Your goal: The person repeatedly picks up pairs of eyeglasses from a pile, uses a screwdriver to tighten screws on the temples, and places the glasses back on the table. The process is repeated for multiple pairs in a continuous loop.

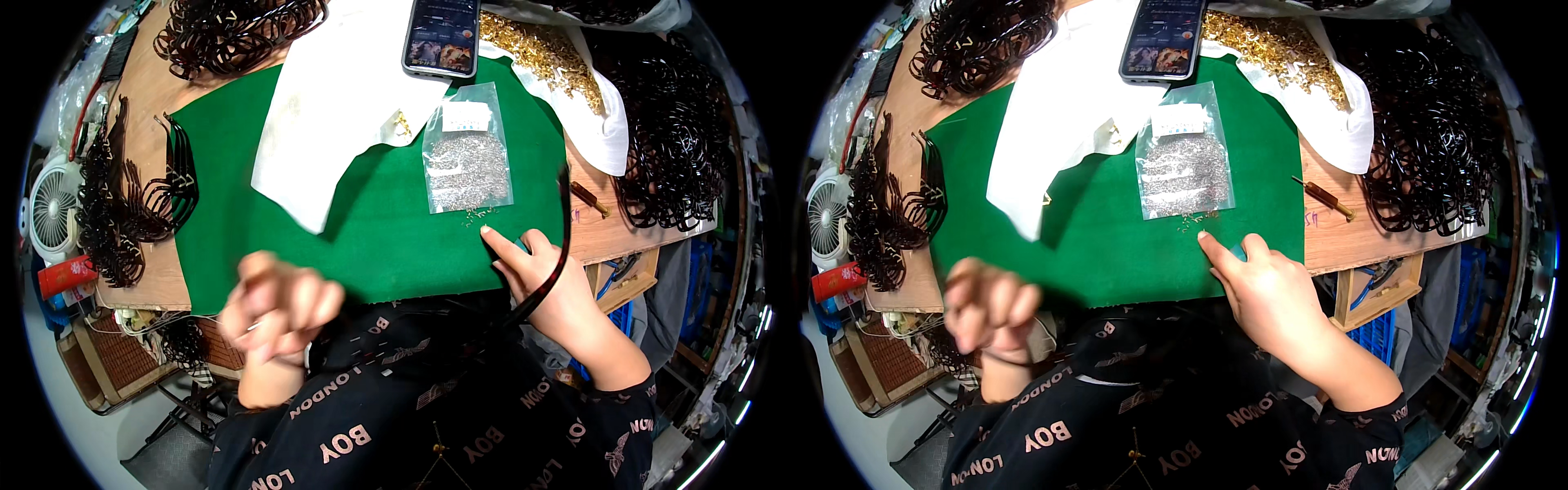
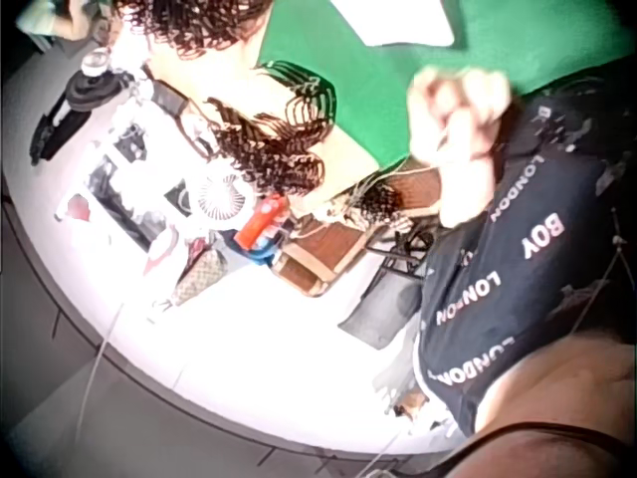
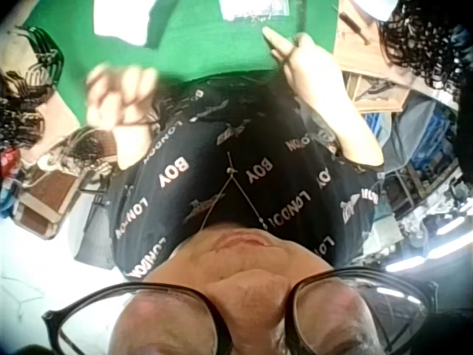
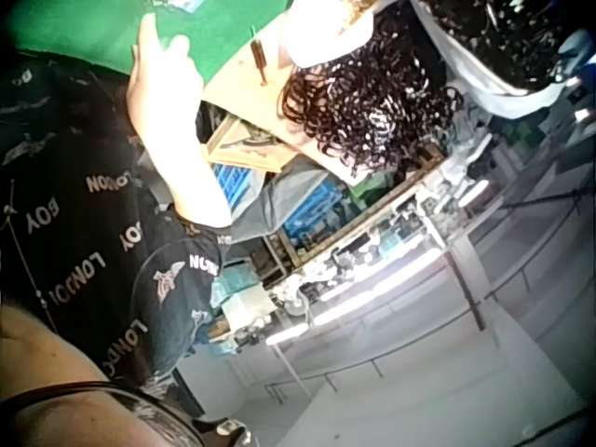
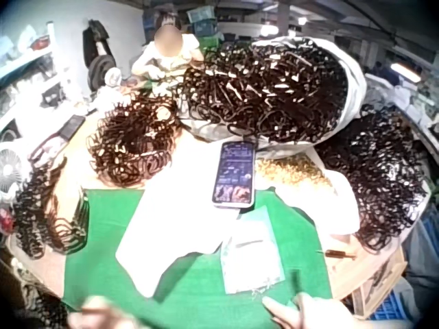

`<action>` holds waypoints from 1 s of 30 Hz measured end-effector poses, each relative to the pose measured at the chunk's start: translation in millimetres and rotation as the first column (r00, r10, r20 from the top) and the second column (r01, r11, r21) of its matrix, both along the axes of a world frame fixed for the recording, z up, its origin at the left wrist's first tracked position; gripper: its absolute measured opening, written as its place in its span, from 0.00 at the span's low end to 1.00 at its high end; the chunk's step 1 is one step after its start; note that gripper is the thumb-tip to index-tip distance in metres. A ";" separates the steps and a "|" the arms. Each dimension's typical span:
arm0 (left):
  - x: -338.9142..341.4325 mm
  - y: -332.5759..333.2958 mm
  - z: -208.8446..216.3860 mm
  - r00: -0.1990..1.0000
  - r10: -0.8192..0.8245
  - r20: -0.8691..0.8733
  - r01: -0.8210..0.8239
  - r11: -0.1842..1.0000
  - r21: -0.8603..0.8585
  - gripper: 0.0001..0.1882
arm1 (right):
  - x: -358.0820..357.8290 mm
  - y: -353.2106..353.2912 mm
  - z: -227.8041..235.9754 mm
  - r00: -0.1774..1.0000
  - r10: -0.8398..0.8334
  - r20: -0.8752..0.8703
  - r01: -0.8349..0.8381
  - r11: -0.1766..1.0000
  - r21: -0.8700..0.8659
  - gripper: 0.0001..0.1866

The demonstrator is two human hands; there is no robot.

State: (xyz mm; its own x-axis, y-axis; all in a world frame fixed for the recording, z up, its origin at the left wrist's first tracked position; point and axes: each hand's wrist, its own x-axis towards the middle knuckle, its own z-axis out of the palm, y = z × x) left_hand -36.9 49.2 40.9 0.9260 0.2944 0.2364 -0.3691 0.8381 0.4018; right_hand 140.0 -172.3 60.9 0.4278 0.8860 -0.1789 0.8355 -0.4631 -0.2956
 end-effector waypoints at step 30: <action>34.5 -45.0 -55.3 0.954 -0.297 -0.032 0.269 0.902 -0.336 0.13 | 6.2 -2.9 3.0 0.983 -0.094 -0.155 0.091 0.996 -0.024 0.19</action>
State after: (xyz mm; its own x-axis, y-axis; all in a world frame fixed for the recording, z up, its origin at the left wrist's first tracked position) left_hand -2.4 4.2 -14.3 0.9935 0.0650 0.0937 -0.0750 0.9913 0.1081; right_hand 146.2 -175.3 63.9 0.4736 0.8402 -0.2641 0.7333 -0.5422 -0.4102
